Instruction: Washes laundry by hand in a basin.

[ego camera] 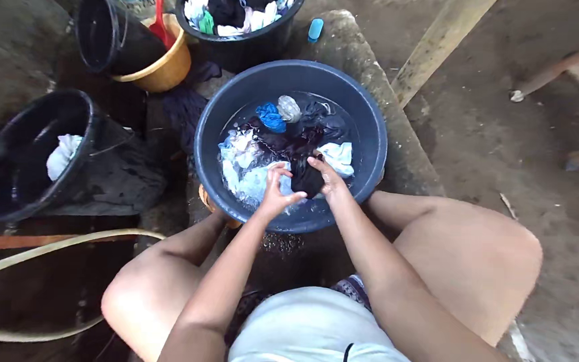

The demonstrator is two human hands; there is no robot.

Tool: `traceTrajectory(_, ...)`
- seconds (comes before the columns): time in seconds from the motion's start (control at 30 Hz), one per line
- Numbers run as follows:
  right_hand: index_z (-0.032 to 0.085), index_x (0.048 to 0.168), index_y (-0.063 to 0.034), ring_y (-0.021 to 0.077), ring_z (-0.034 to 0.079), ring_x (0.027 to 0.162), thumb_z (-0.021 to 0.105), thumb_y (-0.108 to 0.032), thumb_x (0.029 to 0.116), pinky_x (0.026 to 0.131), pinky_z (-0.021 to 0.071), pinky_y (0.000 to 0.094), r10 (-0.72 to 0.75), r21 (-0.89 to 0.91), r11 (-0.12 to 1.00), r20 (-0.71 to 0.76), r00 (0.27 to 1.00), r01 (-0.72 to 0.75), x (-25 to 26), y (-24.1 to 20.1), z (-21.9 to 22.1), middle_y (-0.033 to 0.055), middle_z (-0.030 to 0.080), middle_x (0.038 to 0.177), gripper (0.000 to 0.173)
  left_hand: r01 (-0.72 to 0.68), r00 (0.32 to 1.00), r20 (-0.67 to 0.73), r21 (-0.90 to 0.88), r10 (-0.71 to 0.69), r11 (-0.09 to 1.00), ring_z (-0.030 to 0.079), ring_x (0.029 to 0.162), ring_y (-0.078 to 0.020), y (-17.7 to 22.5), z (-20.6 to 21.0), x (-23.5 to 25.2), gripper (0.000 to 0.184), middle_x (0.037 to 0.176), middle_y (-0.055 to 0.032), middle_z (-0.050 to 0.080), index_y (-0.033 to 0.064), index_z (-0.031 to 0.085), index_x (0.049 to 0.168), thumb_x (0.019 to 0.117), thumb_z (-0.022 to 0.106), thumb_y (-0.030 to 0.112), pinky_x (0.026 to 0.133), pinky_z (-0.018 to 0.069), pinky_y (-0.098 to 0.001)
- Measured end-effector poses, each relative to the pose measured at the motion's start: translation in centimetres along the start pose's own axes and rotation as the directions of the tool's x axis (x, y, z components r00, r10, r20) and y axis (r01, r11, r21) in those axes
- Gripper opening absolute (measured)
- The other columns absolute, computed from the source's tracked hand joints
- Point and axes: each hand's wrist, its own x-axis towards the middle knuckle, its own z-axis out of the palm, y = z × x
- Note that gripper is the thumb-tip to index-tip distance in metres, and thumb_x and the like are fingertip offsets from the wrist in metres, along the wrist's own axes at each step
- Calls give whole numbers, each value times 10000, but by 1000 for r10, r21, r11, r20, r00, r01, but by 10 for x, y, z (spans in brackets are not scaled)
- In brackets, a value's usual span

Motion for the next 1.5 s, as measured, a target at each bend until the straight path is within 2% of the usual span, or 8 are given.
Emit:
traceTrajectory(0.13, 398, 1503, -141, 179, 674, 915, 733, -87, 825, 813, 599, 395, 14, -137, 991, 176, 984, 10, -6, 12, 34, 93, 667, 1125, 757, 425, 905, 287, -591, -313, 685, 648, 1161, -320, -22, -9, -18, 986, 1371, -143, 595, 147, 310, 1526, 823, 645, 752, 869, 594, -519)
traceTrajectory(0.27, 580, 1207, 45, 145, 664, 869, 727, -21, 878, 828, 586, 340, 105, -545, 836, 258, 960, 55, 0, 11, 50, 114, 662, 1008, 367, 546, 838, 428, -655, -339, 522, 725, 945, -214, -27, -12, -20, 560, 1073, -109, 716, 57, 496, 1251, 874, 757, 379, 774, 627, -324)
traceTrajectory(0.47, 614, 1096, 47, 158, 631, 874, 712, -33, 898, 822, 547, 362, 177, -768, 621, 331, 927, 155, 9, 27, 49, 131, 661, 1001, 235, 572, 802, 272, -95, -532, 814, 663, 933, -126, -13, -15, -13, 375, 1055, -80, 684, -24, 581, 1251, 916, 722, 70, 873, 567, -327)
traceTrajectory(0.73, 663, 1157, 36, 400, 659, 1067, 673, -182, 975, 961, 500, 590, 120, -983, 185, 25, 992, 2, 13, 60, 52, 267, 681, 1083, 284, 399, 812, 91, 635, -577, 662, 592, 1269, -376, -38, 3, -8, 588, 1297, -250, 642, -22, 640, 1280, 953, 678, 465, 1072, 449, -576)
traceTrajectory(1.1, 91, 1648, -207, 266, 483, 1394, 612, -565, 934, 1083, 483, 489, 135, -409, 911, 196, 971, -44, 30, 70, 4, 123, 419, 1579, 955, 435, 894, -43, -152, -445, 888, 650, 1120, -258, -17, -33, 1, 623, 1255, -222, 638, -53, 494, 1390, 835, 757, 55, 982, 546, -427)
traceTrajectory(1.23, 191, 1617, -156, 274, 541, 1346, 254, -489, 1107, 1048, 470, 493, 303, -431, 868, 66, 951, -247, 30, 80, -17, 122, 509, 1522, 612, 181, 887, -423, -51, -185, 982, 668, 1102, -237, 74, -104, -2, 639, 1200, -201, 670, -50, 499, 1369, 838, 822, 102, 980, 554, -429)
traceTrajectory(1.37, 382, 1548, -105, 260, 609, 1240, 363, -373, 1125, 1008, 492, 455, 382, -538, 762, -76, 921, -360, 27, 91, -34, 149, 602, 1404, 501, -94, 625, -720, 315, 302, 944, 634, 1196, -154, 153, -223, -12, 861, 1316, -137, 618, -28, 384, 1454, 759, 855, 162, 1023, 563, -350)
traceTrajectory(1.5, 420, 1511, -58, 246, 626, 1185, 429, -296, 1117, 969, 499, 421, 322, -542, 757, -175, 930, -364, 32, 90, -35, 172, 615, 1362, 460, 440, 431, -801, 589, 416, 678, 461, 1436, -234, 186, -368, -18, 1149, 1564, -180, 444, 41, 213, 1611, 726, 846, 408, 1182, 390, -377)
